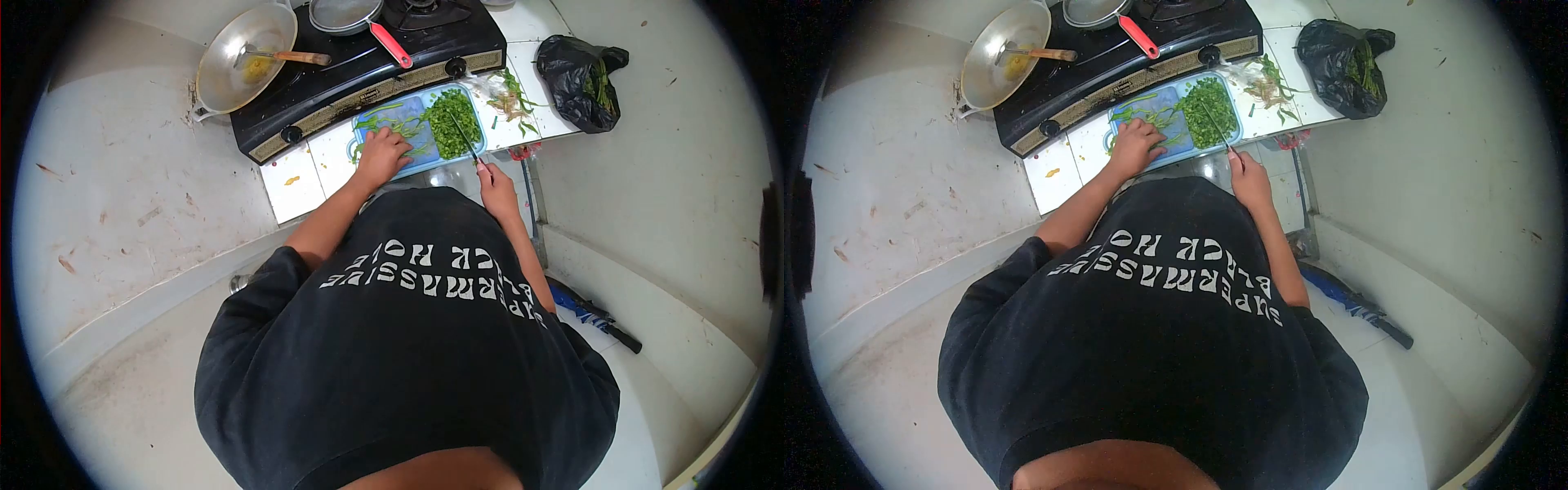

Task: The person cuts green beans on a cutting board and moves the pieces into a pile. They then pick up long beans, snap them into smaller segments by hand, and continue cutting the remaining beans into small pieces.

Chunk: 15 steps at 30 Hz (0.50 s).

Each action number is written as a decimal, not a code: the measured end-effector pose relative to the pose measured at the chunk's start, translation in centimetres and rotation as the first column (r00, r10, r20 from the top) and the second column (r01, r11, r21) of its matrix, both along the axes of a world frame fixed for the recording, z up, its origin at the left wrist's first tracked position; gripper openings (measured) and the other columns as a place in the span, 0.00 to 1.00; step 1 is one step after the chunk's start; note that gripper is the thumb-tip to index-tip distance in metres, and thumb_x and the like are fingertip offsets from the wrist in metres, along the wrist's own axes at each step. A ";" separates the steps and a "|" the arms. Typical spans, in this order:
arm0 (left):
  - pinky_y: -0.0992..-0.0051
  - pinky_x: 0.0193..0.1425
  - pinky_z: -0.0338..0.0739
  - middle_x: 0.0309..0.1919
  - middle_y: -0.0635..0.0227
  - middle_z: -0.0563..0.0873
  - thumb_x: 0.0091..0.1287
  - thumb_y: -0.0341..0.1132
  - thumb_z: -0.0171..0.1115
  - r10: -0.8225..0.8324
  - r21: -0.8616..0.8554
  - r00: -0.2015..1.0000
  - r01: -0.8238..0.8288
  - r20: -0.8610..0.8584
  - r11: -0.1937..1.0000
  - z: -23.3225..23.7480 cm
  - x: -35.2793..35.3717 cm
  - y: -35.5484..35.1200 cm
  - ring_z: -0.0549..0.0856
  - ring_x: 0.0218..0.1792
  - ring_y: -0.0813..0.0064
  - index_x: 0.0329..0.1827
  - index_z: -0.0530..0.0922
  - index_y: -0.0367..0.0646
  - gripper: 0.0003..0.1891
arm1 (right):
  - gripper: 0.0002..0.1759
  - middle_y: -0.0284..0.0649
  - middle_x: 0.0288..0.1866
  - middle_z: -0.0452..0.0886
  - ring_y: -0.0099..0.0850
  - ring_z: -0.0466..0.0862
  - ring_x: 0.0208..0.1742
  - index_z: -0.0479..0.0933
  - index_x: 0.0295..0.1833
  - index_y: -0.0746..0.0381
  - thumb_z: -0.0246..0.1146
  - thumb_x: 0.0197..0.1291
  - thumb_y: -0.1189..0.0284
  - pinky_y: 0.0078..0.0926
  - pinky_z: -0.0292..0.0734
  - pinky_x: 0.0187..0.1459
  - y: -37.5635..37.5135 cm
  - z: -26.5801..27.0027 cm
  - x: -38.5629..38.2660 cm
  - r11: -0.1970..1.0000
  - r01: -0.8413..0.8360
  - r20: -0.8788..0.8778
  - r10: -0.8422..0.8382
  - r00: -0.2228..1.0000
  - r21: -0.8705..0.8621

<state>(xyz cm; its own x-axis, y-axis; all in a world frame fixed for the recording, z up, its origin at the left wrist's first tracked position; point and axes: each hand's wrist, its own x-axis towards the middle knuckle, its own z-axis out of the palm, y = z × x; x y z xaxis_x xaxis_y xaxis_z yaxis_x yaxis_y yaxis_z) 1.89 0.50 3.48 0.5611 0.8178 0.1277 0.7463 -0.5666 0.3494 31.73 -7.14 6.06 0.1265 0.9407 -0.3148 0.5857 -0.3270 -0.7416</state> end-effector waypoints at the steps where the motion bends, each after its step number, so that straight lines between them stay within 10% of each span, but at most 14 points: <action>1: 0.58 0.54 0.68 0.42 0.75 0.86 0.61 0.39 0.74 0.001 -0.002 1.000 -0.001 0.001 1.000 -0.4 0.0 0.1 0.80 0.53 0.66 0.48 0.89 0.53 0.12 | 0.23 0.60 0.37 0.85 0.62 0.85 0.43 0.81 0.49 0.64 0.55 0.79 0.54 0.52 0.77 0.43 0.0 0.1 0.0 1.000 -0.001 0.001 0.001 1.000 -0.002; 15: 0.59 0.52 0.67 0.37 0.73 0.81 0.63 0.36 0.66 0.023 0.108 1.000 -0.023 -0.003 0.994 -1.2 -0.2 -0.2 0.78 0.49 0.66 0.32 0.86 0.52 0.03 | 0.24 0.58 0.36 0.85 0.61 0.86 0.41 0.81 0.47 0.64 0.55 0.78 0.53 0.51 0.77 0.42 0.3 0.0 -0.2 0.999 0.033 0.009 -0.033 0.999 -0.014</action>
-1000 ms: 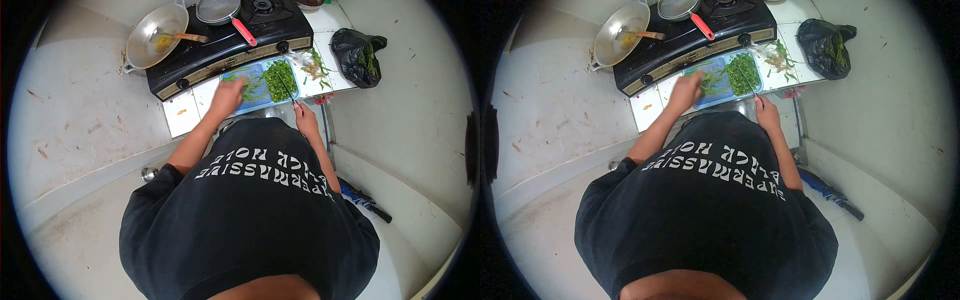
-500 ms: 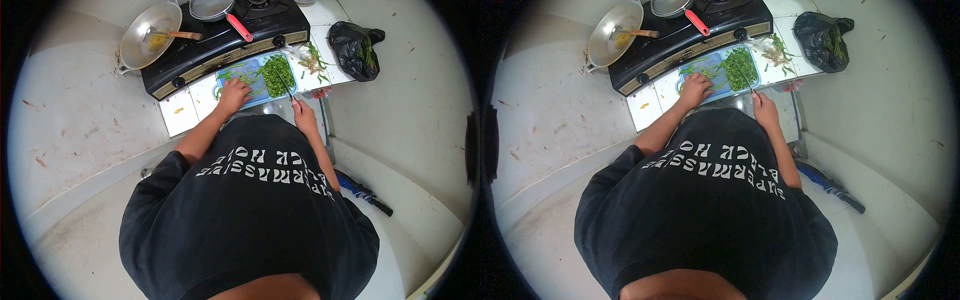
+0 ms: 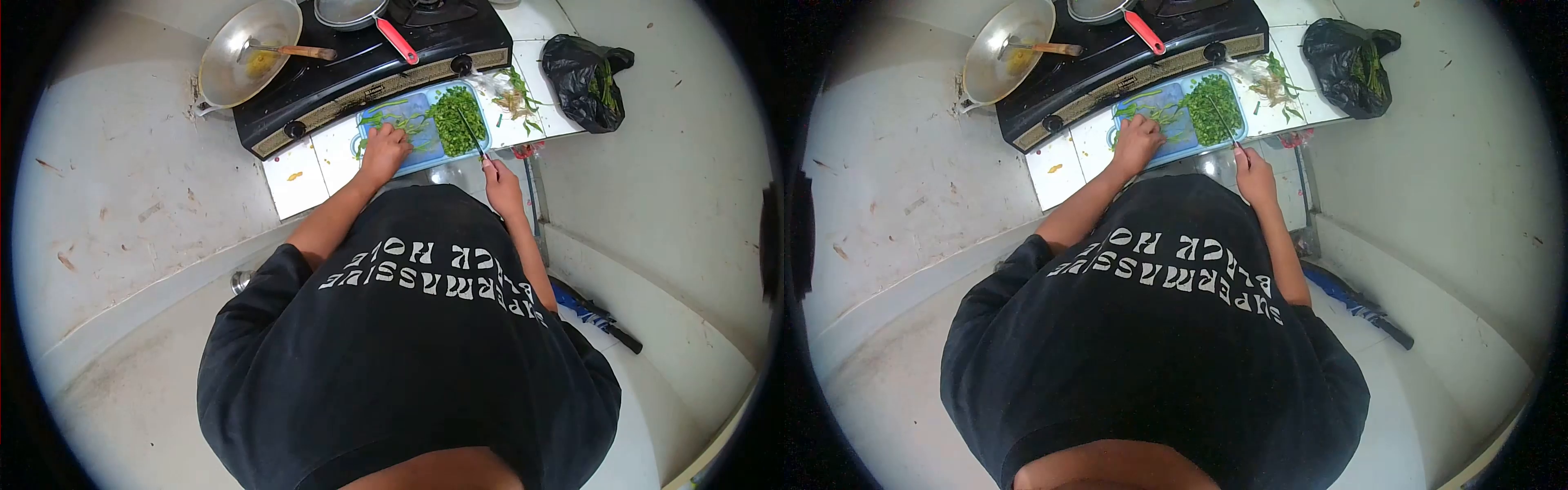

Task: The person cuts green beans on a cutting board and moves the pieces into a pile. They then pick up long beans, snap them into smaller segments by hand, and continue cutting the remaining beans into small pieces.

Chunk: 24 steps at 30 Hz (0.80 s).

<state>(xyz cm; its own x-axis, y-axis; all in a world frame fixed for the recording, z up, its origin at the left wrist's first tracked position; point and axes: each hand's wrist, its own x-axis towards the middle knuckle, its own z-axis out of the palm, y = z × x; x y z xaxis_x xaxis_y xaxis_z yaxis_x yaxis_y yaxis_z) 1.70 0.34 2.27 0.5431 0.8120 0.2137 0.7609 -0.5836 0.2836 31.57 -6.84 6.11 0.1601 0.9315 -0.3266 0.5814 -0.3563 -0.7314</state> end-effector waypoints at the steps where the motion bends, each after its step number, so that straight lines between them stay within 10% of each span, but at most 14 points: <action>1: 0.59 0.52 0.67 0.37 0.73 0.81 0.63 0.36 0.66 0.002 0.002 1.000 -0.002 0.002 1.000 0.0 0.0 0.1 0.78 0.49 0.66 0.32 0.86 0.52 0.03 | 0.24 0.58 0.36 0.85 0.61 0.86 0.41 0.81 0.47 0.64 0.55 0.78 0.53 0.51 0.77 0.42 0.1 -0.1 0.1 1.000 -0.002 0.002 0.002 1.000 0.002; 12: 0.59 0.55 0.68 0.43 0.68 0.78 0.67 0.34 0.58 -0.109 0.114 0.911 0.167 -0.398 0.979 -0.2 0.9 0.4 0.77 0.53 0.67 0.44 0.82 0.49 0.06 | 0.25 0.59 0.37 0.86 0.60 0.86 0.42 0.83 0.51 0.65 0.56 0.78 0.53 0.50 0.79 0.43 0.3 -1.0 0.1 0.996 -0.013 -0.018 0.014 1.000 0.084; 24: 0.61 0.56 0.66 0.48 0.72 0.80 0.68 0.40 0.66 -0.273 -0.062 0.948 0.266 -0.162 0.962 1.1 -0.2 -1.1 0.76 0.53 0.68 0.57 0.88 0.54 0.16 | 0.24 0.58 0.36 0.85 0.59 0.86 0.41 0.82 0.50 0.64 0.56 0.78 0.52 0.49 0.78 0.42 -0.7 -0.8 0.5 1.000 0.011 -0.001 -0.011 1.000 0.024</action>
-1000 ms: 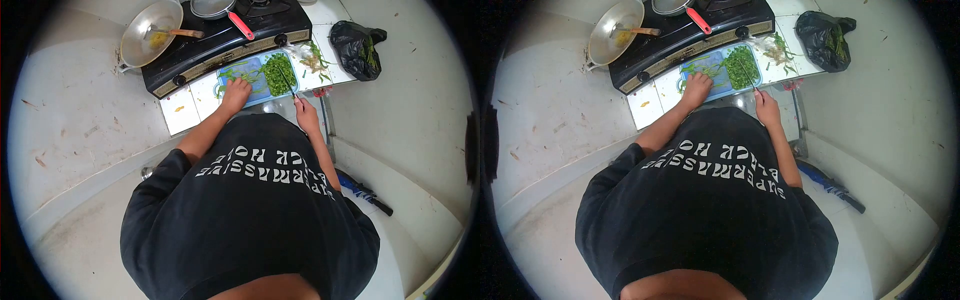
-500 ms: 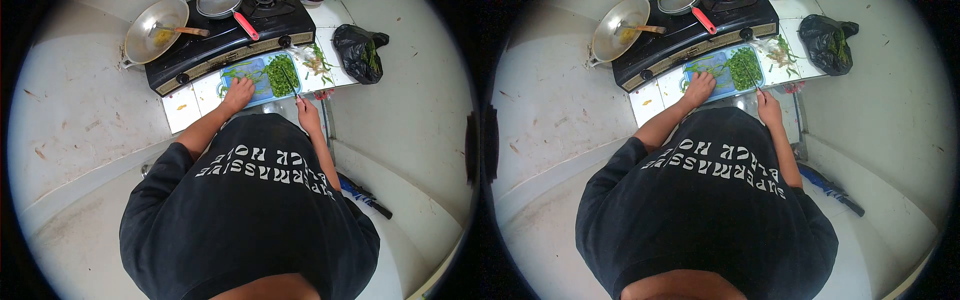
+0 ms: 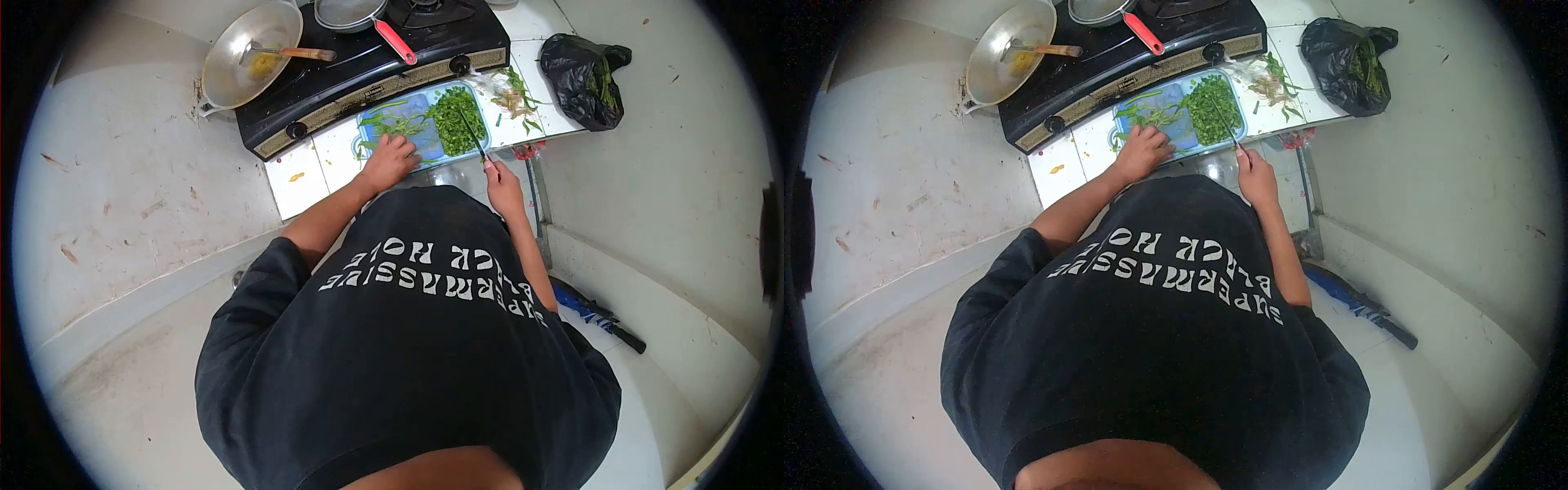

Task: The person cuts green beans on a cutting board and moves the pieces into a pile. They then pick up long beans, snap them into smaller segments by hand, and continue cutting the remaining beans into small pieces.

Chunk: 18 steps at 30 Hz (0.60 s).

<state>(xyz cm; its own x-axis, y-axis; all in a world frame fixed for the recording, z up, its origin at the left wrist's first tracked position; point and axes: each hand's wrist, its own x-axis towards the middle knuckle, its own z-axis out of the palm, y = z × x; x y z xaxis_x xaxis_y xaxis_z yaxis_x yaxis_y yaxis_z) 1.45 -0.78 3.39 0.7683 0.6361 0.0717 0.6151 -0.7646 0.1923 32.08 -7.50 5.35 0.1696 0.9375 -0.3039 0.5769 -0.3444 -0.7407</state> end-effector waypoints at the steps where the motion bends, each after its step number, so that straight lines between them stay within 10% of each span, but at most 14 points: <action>1: 0.61 0.56 0.66 0.48 0.72 0.80 0.68 0.40 0.66 -0.002 -0.003 1.000 0.002 -0.001 1.000 0.2 0.2 -0.1 0.76 0.53 0.68 0.57 0.88 0.54 0.16 | 0.24 0.58 0.36 0.85 0.59 0.86 0.41 0.82 0.50 0.64 0.56 0.78 0.52 0.49 0.78 0.42 -0.1 0.0 0.0 1.000 0.002 -0.001 -0.002 1.000 -0.003; 18: 0.62 0.58 0.66 0.48 0.73 0.82 0.65 0.41 0.69 -0.022 0.000 0.998 0.022 0.060 1.000 -0.3 0.7 -0.2 0.77 0.56 0.67 0.52 0.91 0.56 0.13 | 0.23 0.59 0.35 0.85 0.61 0.85 0.40 0.81 0.49 0.64 0.55 0.78 0.53 0.52 0.77 0.41 -1.8 -0.2 0.8 1.000 0.004 -0.010 -0.004 1.000 -0.012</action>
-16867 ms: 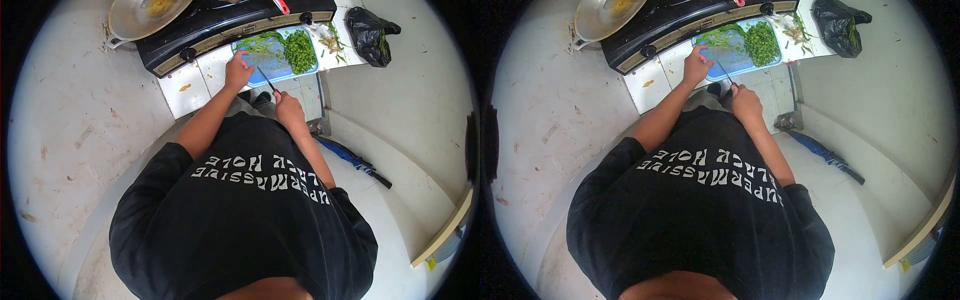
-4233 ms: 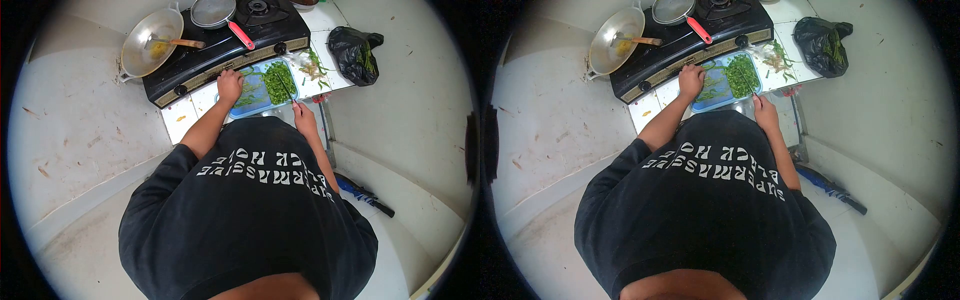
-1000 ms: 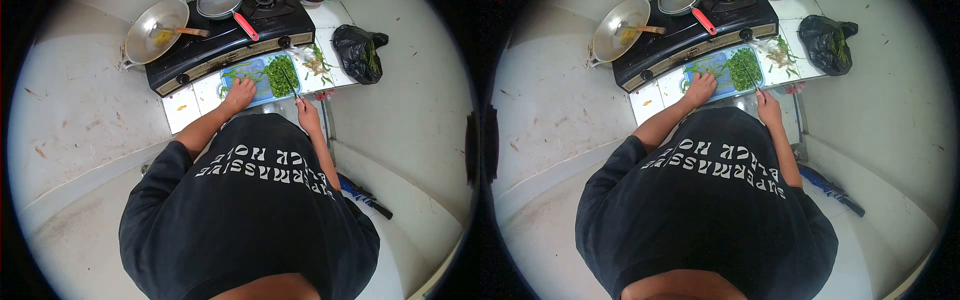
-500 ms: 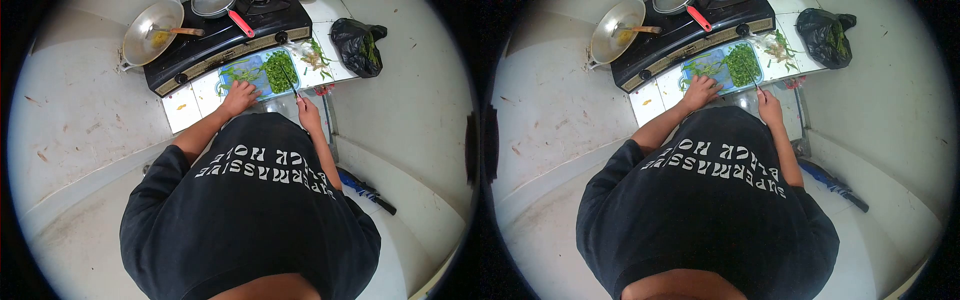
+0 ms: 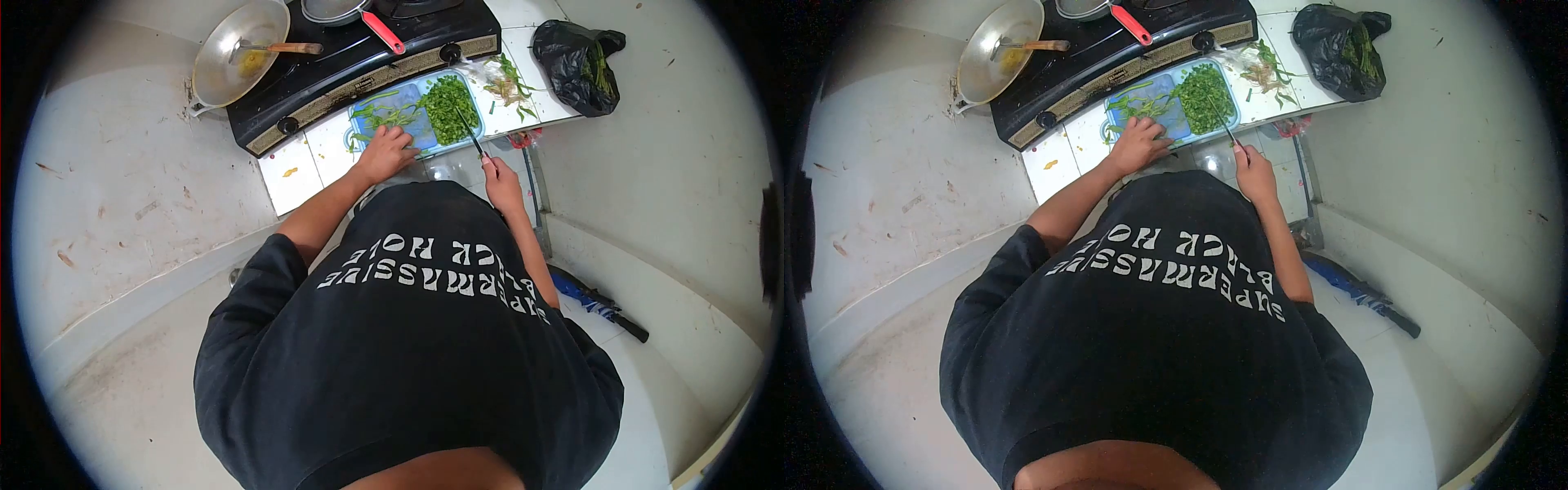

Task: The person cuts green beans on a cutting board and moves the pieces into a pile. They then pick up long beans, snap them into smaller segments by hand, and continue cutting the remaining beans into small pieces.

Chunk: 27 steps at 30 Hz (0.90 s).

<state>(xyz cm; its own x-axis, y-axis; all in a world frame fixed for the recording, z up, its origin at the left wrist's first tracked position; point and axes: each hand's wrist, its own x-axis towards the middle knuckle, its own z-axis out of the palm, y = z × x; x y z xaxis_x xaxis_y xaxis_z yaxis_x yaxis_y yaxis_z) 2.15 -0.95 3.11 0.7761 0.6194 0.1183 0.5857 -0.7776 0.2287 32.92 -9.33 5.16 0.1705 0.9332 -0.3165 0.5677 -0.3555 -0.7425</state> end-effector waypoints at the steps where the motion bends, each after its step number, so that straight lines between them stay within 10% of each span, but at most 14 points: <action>1: 0.62 0.58 0.66 0.48 0.73 0.82 0.65 0.41 0.69 0.001 0.003 1.000 -0.001 0.000 1.000 -0.1 -0.1 0.0 0.77 0.56 0.67 0.52 0.91 0.56 0.13 | 0.23 0.59 0.35 0.85 0.61 0.85 0.40 0.81 0.49 0.64 0.55 0.78 0.53 0.52 0.77 0.41 0.0 0.0 0.0 1.000 -0.001 0.000 0.001 1.000 0.003; 16: 0.62 0.57 0.67 0.51 0.72 0.82 0.62 0.39 0.73 -0.002 0.011 0.998 0.003 -0.066 1.000 1.4 -1.8 0.9 0.78 0.56 0.66 0.57 0.88 0.53 0.18 | 0.24 0.60 0.37 0.85 0.63 0.85 0.43 0.80 0.47 0.65 0.55 0.78 0.53 0.53 0.77 0.42 0.6 -0.2 0.0 0.999 -0.016 0.004 0.016 1.000 0.048; 27: 0.62 0.54 0.67 0.39 0.76 0.86 0.62 0.38 0.74 0.146 -0.036 0.988 -0.147 -0.040 0.988 0.1 -1.3 0.5 0.78 0.52 0.67 0.39 0.91 0.52 0.05 | 0.23 0.60 0.34 0.84 0.62 0.85 0.40 0.81 0.47 0.65 0.55 0.79 0.54 0.51 0.77 0.40 1.1 0.5 -0.9 0.999 -0.019 0.018 0.018 1.000 0.042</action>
